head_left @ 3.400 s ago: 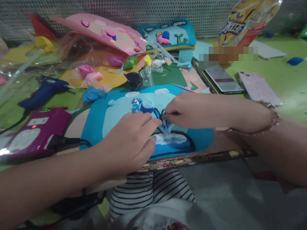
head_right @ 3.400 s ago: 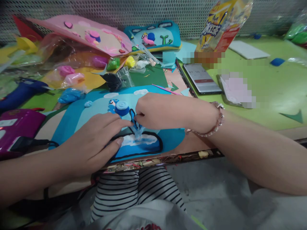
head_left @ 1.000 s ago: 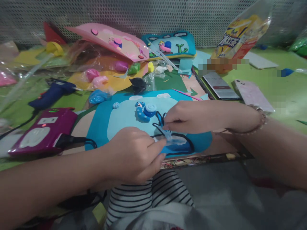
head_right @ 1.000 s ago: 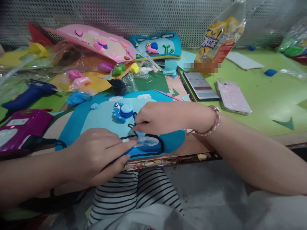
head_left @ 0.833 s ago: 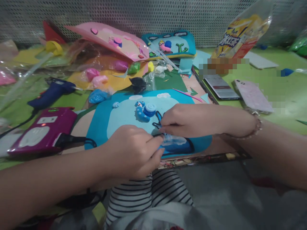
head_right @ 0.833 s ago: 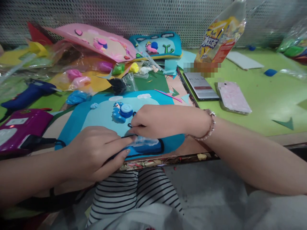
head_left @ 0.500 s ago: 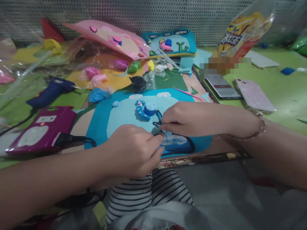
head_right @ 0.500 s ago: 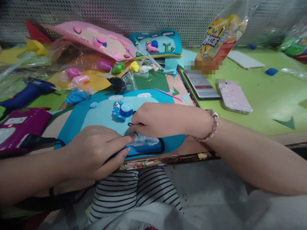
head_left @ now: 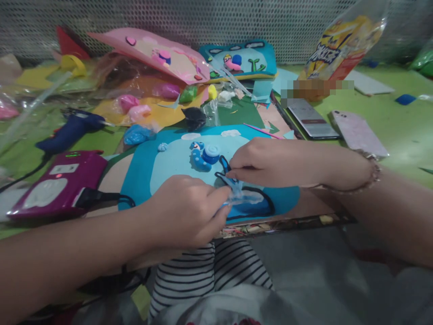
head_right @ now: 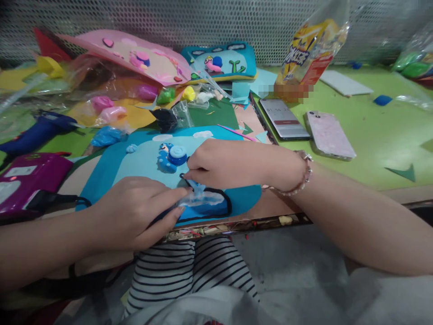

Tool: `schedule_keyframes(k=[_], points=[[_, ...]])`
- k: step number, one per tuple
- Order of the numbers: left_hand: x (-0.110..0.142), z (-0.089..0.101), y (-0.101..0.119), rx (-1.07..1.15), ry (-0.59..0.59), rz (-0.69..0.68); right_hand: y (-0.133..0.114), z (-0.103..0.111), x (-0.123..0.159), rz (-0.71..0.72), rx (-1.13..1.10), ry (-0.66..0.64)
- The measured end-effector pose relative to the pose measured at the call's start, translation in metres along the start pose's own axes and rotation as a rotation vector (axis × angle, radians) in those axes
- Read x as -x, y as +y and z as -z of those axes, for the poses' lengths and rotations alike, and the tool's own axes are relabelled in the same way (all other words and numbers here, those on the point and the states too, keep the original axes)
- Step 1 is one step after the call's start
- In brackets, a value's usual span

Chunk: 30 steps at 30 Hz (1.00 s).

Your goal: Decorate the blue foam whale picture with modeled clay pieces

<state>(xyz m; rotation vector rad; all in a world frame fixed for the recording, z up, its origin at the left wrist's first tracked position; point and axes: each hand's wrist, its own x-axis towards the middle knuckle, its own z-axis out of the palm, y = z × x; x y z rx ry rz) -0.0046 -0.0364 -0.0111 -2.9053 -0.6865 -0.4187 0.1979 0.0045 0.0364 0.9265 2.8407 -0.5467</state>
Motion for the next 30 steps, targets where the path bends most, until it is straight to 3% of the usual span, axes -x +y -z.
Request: schedule_keyframes(k=[13,17,22,30], points=[[0.001,-0.002,-0.001,-0.007,0.044,-0.045,0.002,0.005,0.003,-0.093,0.023,-0.03],[0.002,-0.004,-0.002,-0.009,0.127,-0.094,0.007,0.005,0.004,-0.095,0.033,-0.019],[0.002,-0.005,-0.002,-0.039,0.044,-0.18,0.011,0.005,0.004,-0.094,0.047,-0.034],[0.003,-0.006,-0.002,-0.034,0.002,-0.151,0.007,0.004,0.005,-0.066,-0.025,-0.113]])
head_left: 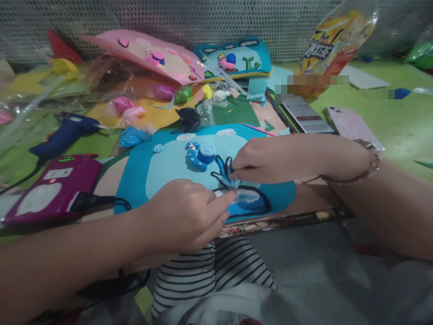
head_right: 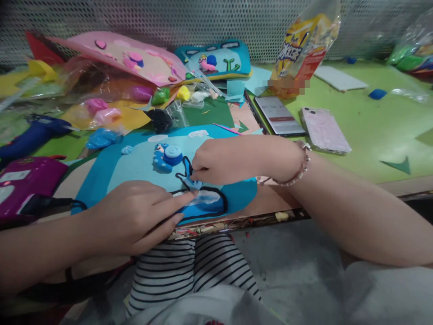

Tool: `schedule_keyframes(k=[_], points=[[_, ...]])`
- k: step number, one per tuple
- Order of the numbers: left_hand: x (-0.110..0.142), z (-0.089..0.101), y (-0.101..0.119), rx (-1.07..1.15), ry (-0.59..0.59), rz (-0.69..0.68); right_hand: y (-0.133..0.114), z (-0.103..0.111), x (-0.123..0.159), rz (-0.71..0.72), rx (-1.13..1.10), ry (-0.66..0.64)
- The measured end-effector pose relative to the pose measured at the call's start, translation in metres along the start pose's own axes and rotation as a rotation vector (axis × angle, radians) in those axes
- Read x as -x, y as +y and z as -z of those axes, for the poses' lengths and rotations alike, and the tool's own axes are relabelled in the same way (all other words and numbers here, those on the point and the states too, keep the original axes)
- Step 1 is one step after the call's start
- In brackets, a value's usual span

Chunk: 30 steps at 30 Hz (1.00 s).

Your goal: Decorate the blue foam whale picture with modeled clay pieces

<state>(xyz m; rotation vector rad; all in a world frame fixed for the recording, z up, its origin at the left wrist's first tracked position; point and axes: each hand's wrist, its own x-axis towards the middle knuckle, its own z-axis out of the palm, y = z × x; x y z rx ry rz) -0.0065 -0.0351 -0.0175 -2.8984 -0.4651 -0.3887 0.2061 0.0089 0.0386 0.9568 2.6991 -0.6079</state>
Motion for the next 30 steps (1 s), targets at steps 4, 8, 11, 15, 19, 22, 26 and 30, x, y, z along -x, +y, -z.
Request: schedule_keyframes(k=[4,8,11,15,19,22,26,30], points=[[-0.0005,0.0014,0.0003,0.005,-0.031,0.013,-0.0016,-0.0003,0.0,-0.006,0.001,0.004],[-0.0012,0.0024,-0.0002,-0.006,-0.005,0.001,-0.0007,-0.0007,0.0005,-0.006,0.014,0.003],[-0.0013,0.0024,-0.0005,-0.012,0.003,-0.005,0.0009,-0.0009,0.0007,0.019,0.013,-0.005],[-0.0011,0.0014,-0.0001,-0.014,0.0,0.004,-0.0001,-0.0008,-0.0004,0.058,0.018,-0.027],[-0.0007,0.0005,0.0002,-0.004,-0.011,0.003,-0.0028,-0.0009,-0.0018,0.066,0.031,-0.034],[-0.0004,0.0005,0.0002,-0.003,-0.005,-0.002,-0.0038,-0.0006,-0.0019,0.067,0.045,-0.037],[-0.0005,0.0009,0.0004,-0.01,-0.002,-0.005,-0.0035,-0.0003,-0.0016,0.053,0.033,-0.032],[-0.0008,0.0012,0.0006,-0.011,-0.015,0.004,-0.0041,-0.0006,-0.0021,0.06,0.019,-0.045]])
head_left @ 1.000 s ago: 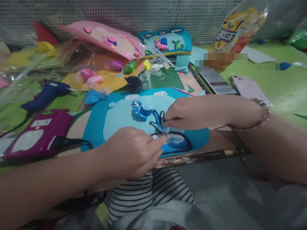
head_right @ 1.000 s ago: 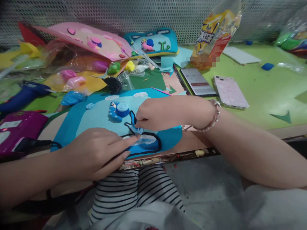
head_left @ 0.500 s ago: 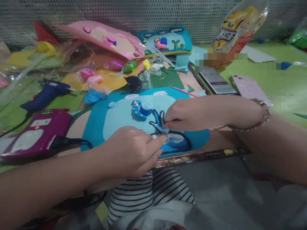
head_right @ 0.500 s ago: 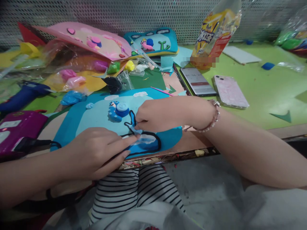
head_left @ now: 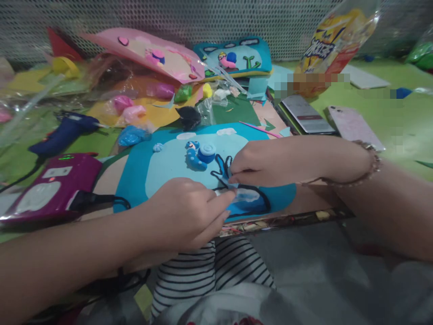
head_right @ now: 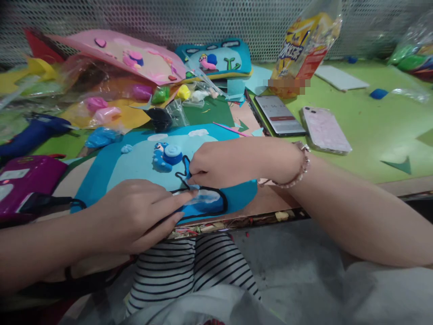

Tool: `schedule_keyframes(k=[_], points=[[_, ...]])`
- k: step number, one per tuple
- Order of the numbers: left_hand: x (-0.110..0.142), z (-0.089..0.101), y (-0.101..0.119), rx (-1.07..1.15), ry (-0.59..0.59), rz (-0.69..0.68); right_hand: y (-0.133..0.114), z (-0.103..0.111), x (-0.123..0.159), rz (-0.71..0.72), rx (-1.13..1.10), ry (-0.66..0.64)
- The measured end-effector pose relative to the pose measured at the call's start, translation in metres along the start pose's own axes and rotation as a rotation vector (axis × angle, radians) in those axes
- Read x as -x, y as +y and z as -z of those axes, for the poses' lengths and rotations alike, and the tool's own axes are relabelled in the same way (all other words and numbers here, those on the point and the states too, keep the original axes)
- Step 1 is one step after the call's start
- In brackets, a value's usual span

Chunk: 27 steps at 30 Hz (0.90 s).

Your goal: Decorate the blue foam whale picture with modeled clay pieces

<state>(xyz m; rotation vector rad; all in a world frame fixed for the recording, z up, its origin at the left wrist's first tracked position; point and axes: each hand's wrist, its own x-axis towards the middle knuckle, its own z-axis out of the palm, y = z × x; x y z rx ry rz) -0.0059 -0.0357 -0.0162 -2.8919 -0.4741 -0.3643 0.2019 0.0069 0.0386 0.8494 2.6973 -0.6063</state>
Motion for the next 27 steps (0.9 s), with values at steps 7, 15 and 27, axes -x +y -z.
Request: schedule_keyframes(k=[7,15,27], points=[[0.0,0.001,-0.001,0.01,-0.01,0.002,0.0,-0.002,-0.001,0.0,0.009,0.01],[0.0,0.0,-0.001,0.011,-0.024,0.009,0.006,-0.009,0.001,0.069,0.205,0.05],[-0.004,0.002,0.003,-0.012,-0.144,0.051,0.008,-0.015,0.005,0.206,0.662,0.053]])
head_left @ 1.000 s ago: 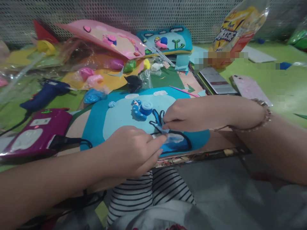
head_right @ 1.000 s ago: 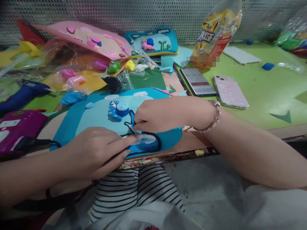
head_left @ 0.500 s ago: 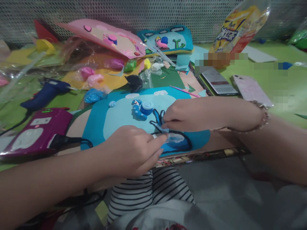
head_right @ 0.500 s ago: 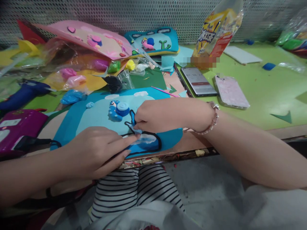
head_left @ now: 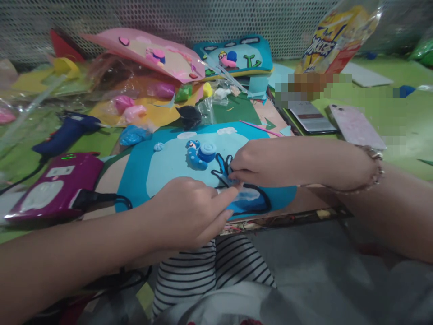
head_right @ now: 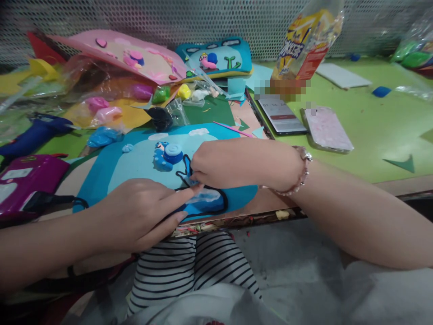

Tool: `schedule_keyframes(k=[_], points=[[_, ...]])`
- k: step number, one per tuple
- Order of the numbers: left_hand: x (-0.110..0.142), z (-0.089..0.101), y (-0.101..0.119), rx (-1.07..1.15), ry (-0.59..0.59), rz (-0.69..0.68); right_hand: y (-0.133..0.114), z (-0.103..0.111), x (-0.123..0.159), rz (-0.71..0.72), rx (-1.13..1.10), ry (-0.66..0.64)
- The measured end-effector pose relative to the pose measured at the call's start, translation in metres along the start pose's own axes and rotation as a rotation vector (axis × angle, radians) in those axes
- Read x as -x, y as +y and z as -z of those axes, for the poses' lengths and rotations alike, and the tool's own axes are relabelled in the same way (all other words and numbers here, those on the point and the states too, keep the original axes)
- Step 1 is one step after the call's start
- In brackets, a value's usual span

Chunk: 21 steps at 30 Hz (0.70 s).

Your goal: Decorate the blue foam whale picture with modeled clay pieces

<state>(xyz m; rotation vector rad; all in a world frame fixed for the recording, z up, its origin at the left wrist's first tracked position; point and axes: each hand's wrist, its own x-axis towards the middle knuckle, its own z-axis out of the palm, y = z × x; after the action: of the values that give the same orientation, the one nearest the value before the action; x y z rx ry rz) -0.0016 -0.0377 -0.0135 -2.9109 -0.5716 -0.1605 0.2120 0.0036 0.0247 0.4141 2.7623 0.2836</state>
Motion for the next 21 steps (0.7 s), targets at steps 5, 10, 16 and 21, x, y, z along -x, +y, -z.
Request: schedule_keyframes(k=[5,10,16,21], points=[[-0.0012,-0.0001,0.001,-0.011,-0.025,0.01,-0.0039,0.0012,0.0007,-0.043,0.014,0.007],[-0.0021,0.0004,0.0027,-0.011,-0.04,0.026,-0.0064,0.0001,0.0007,-0.02,0.085,0.037],[-0.0028,0.0005,0.0026,-0.007,-0.059,0.041,-0.0067,0.0045,-0.0011,-0.08,-0.038,-0.049],[-0.0032,0.0005,0.0024,-0.005,-0.08,0.041,-0.0029,0.0034,0.0003,-0.176,-0.306,-0.012]])
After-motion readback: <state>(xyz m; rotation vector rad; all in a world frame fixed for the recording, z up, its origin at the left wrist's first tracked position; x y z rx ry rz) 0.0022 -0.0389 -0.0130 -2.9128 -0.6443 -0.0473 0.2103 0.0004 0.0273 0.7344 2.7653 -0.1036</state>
